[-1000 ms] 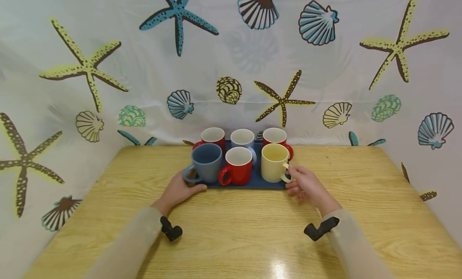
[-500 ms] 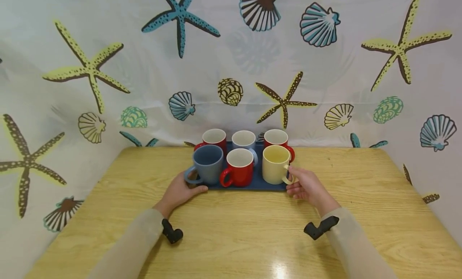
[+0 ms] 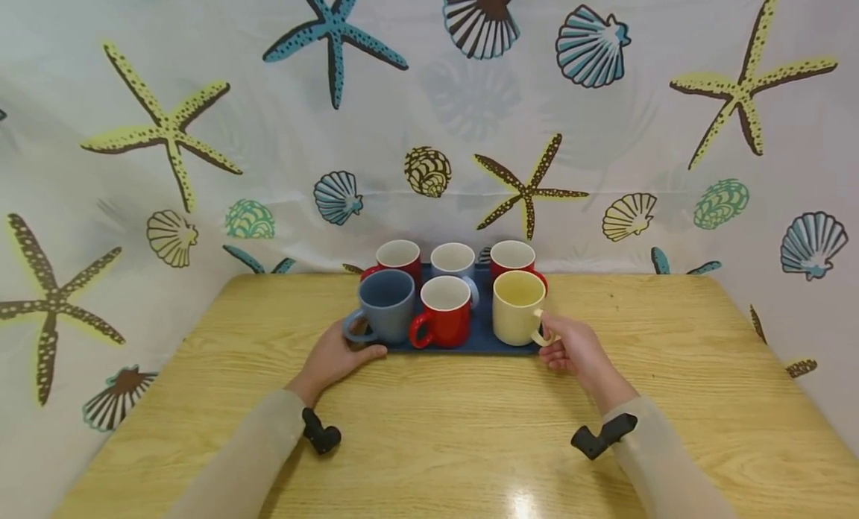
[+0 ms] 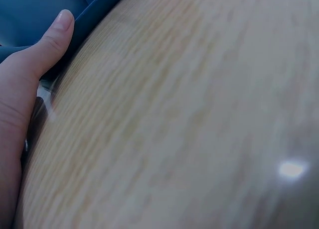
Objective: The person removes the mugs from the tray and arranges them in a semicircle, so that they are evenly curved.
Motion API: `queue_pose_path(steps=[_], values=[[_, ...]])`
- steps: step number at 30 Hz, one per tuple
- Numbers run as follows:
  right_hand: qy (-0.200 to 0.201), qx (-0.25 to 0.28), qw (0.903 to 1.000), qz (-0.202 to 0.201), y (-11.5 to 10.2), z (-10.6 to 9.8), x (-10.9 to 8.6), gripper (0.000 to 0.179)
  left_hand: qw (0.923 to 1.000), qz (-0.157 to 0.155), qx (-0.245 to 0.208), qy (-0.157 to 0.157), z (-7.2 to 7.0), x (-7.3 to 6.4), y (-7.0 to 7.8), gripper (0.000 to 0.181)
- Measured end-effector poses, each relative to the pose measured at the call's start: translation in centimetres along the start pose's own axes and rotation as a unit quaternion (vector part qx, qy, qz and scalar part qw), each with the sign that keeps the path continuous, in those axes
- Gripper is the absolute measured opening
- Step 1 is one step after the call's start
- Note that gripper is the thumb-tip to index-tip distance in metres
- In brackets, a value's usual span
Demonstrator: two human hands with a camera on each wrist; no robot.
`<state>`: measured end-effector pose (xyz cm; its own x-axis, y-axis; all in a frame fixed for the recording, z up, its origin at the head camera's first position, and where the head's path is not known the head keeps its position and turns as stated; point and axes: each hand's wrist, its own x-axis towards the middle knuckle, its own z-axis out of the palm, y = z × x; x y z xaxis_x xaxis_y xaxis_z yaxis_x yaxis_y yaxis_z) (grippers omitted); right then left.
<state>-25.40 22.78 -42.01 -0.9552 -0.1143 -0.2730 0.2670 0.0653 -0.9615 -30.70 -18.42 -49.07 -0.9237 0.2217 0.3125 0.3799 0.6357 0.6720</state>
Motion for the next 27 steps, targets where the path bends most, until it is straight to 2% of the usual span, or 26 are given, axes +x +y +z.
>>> queue_pose_path(steps=[5,10,20,27], values=[[-0.004,0.012,0.9997,-0.022,-0.2,-0.3,-0.8,0.038,1.0,0.004,-0.003,-0.002,0.1,0.1,0.0,0.059],[-0.017,-0.002,0.9988,-0.045,-0.3,-0.8,-2.0,0.037,1.0,0.002,0.0,0.0,0.2,0.2,0.0,0.059],[-0.049,-0.014,0.9977,-0.045,0.7,-1.8,-5.1,0.039,0.9998,-0.002,0.021,0.002,0.0,0.4,0.4,0.059],[-0.078,-0.021,0.9963,-0.029,1.7,-2.1,-7.3,0.039,0.9996,0.003,0.027,0.003,0.3,0.0,0.0,0.057]])
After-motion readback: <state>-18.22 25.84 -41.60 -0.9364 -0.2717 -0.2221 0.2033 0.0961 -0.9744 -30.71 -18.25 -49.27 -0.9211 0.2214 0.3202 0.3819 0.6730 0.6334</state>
